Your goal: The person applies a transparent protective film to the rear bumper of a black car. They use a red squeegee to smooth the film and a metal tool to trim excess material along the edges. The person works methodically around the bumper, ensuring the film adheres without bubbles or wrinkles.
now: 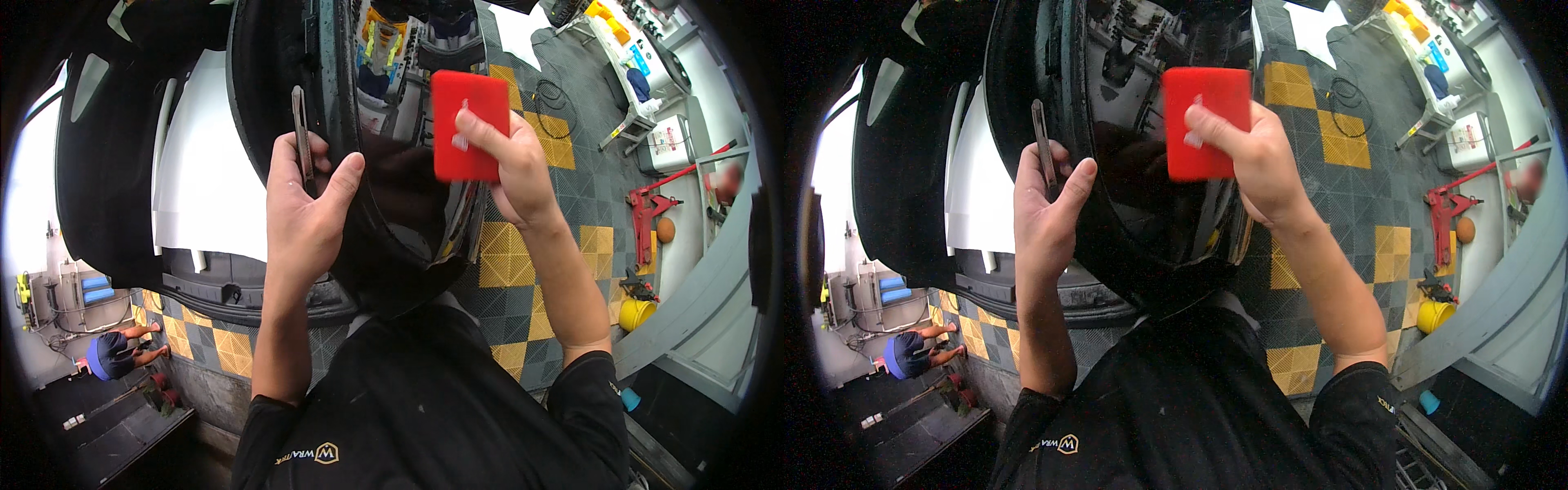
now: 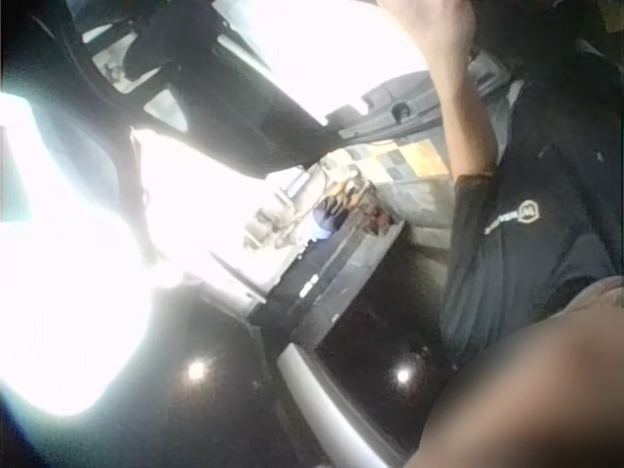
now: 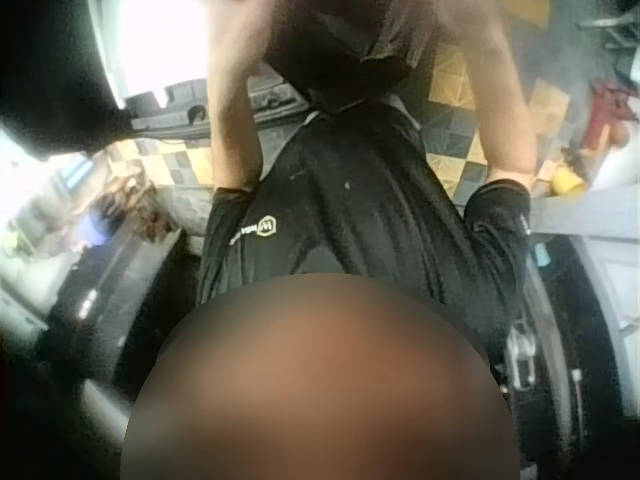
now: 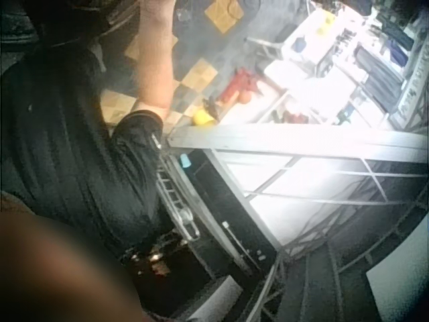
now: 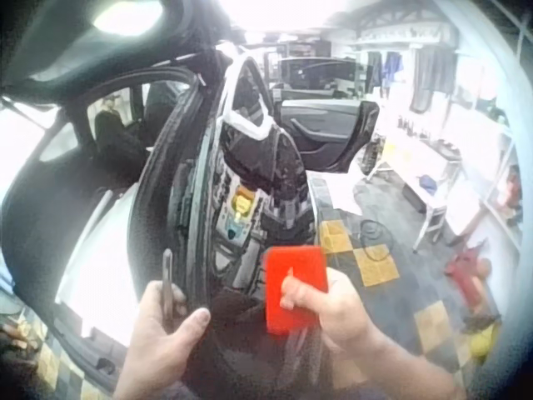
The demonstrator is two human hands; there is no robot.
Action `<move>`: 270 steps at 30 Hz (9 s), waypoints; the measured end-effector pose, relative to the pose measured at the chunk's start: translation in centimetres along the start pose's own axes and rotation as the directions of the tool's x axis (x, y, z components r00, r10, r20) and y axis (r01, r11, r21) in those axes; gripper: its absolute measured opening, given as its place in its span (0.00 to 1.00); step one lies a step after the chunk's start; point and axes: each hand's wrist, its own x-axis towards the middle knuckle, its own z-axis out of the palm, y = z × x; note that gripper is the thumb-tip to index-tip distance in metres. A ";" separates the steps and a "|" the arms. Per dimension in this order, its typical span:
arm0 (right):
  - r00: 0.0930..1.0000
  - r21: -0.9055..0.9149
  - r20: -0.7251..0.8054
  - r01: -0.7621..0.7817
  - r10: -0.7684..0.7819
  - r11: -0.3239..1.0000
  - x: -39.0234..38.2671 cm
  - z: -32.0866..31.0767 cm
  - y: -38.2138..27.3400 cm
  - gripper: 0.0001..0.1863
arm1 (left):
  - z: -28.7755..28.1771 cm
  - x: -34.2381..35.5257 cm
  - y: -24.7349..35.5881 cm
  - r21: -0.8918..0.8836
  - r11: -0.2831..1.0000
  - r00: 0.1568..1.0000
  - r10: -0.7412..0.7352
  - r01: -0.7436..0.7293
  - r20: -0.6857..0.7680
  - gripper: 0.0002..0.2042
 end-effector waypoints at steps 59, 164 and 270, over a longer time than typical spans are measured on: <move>0.971 -0.100 0.241 0.027 -0.003 0.995 0.0 1.4 1.9 0.15 | 0.3 -3.3 -2.3 -0.359 0.931 0.997 -0.072 0.069 0.005 0.07; 0.979 0.338 0.098 0.139 -0.181 0.931 -1.8 1.5 6.2 0.07 | 2.0 16.7 5.7 0.630 0.775 0.911 0.294 -0.050 -0.288 0.26; 0.253 -0.591 0.514 -0.587 0.819 0.553 -31.2 57.2 52.2 0.14 | -36.0 -81.3 -49.3 -0.418 0.286 0.022 -0.845 0.863 -0.534 0.28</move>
